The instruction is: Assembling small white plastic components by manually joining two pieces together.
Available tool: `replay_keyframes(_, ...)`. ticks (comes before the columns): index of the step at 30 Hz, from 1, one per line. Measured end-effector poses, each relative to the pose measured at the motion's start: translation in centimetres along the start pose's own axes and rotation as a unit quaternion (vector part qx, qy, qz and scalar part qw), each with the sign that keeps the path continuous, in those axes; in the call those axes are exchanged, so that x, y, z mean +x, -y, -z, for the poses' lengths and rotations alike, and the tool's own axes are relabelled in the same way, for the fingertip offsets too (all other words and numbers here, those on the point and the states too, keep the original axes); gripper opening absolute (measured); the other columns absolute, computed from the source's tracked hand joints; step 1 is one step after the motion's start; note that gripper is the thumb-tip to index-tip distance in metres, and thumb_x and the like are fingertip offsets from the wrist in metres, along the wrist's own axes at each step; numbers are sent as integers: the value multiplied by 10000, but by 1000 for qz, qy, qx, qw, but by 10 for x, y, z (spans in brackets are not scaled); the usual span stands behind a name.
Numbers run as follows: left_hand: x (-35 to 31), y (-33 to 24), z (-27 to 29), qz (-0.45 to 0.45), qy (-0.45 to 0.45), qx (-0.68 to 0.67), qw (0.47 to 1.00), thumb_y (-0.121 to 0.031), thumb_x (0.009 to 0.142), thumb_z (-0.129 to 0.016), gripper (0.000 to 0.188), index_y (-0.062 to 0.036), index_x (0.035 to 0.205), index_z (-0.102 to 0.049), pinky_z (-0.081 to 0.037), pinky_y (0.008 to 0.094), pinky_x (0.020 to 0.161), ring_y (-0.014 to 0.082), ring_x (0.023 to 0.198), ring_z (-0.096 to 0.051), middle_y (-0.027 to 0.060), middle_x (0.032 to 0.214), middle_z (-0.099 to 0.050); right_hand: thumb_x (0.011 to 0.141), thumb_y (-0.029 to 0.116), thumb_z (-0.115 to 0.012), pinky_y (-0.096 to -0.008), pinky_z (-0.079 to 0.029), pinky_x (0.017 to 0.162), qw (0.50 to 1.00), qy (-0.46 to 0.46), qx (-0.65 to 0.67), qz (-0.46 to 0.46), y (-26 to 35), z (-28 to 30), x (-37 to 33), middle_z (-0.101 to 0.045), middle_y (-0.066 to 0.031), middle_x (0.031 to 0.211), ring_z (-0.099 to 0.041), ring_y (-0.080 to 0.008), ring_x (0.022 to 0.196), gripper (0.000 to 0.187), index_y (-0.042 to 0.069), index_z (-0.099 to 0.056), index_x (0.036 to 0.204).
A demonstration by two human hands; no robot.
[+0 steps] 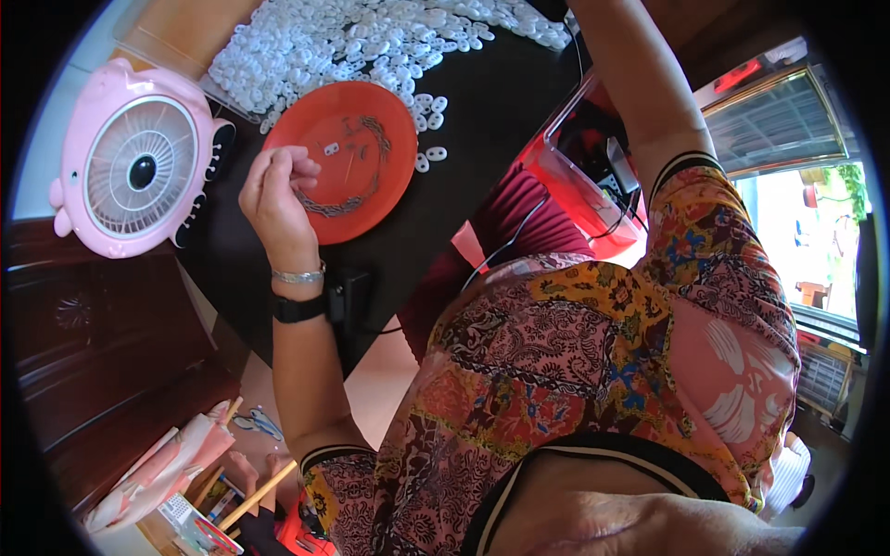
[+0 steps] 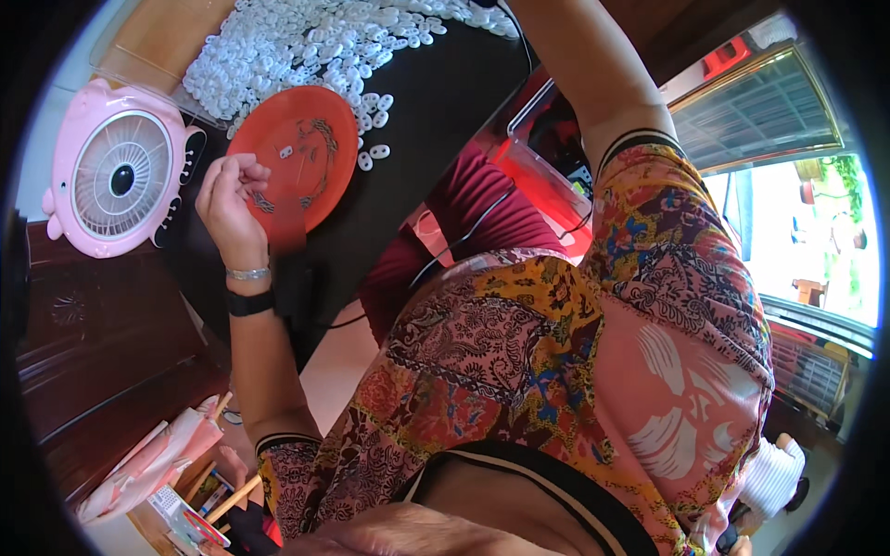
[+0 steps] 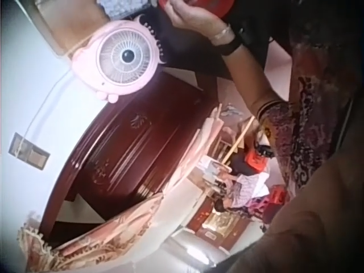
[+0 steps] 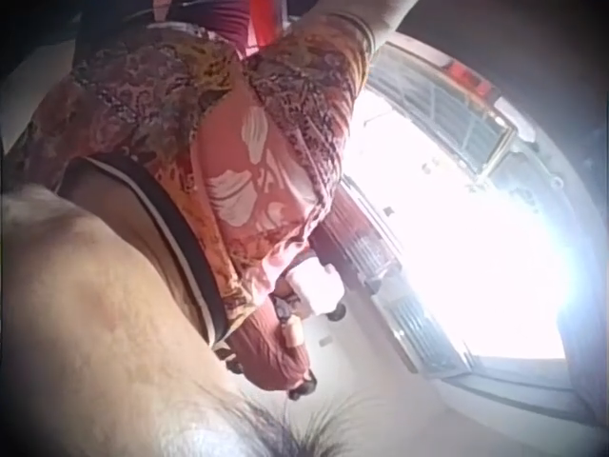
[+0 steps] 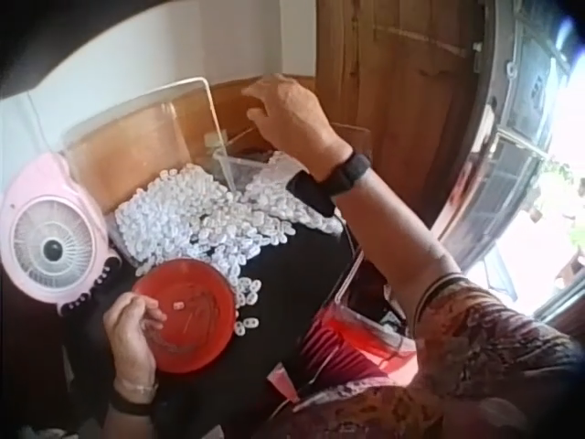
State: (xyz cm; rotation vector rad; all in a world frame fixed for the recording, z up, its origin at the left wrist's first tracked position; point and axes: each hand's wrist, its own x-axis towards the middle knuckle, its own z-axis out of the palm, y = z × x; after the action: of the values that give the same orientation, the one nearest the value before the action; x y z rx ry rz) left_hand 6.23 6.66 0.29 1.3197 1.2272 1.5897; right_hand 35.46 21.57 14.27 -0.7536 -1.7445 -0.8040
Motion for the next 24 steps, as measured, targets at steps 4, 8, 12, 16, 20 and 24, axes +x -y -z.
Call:
replay_keyframes(4,4,6,0,-19,-4,2,1000,-134,904,-513,213,21,806,-621,-436,232,574,134,650,-588,65,737,-610,774,111,-629,-379,-495,619,962,186,194,-57,49,19,-44,-642,-167,795,-624,-327,727,114,12,-659,824)
replay_keyframes(8,3,2,7,-13,-36,-11,999,-142,887,-529,207,19,802,-627,-429,221,549,126,610,-583,56,683,-607,849,168,-645,-294,-503,679,873,344,334,-84,84,18,-115,-666,-80,861,-646,-174,759,161,42,-671,946)
replay_keyframes(12,12,10,10,-14,-84,-10,996,-136,867,-547,188,9,775,-624,-421,214,523,122,581,-576,48,649,-600,835,160,-644,-313,-505,689,886,354,299,-23,94,-3,-114,-655,-99,867,-638,-234,762,165,43,-670,947)
replay_keyframes(16,12,11,13,-5,-99,-12,995,-135,851,-549,186,0,745,-620,-418,218,512,123,549,-563,41,638,-593,815,222,-660,-344,-505,701,853,411,323,3,124,-26,-96,-660,-102,861,-642,-252,785,222,47,-676,952)
replay_keyframes(20,14,14,13,5,-94,-17,995,-154,846,-553,201,-6,732,-625,-417,219,502,114,545,-558,37,631,-591,776,239,-648,-380,-499,702,810,494,312,51,152,-58,-93,-666,-92,872,-638,-278,794,208,89,-688,914)
replay_keyframes(24,13,11,10,11,-87,-17,996,-159,847,-554,203,-5,740,-632,-421,217,500,103,555,-560,35,637,-594,776,226,-635,-394,-503,699,834,491,221,118,165,-71,-93,-653,-90,844,-634,-297,801,179,99,-684,892)
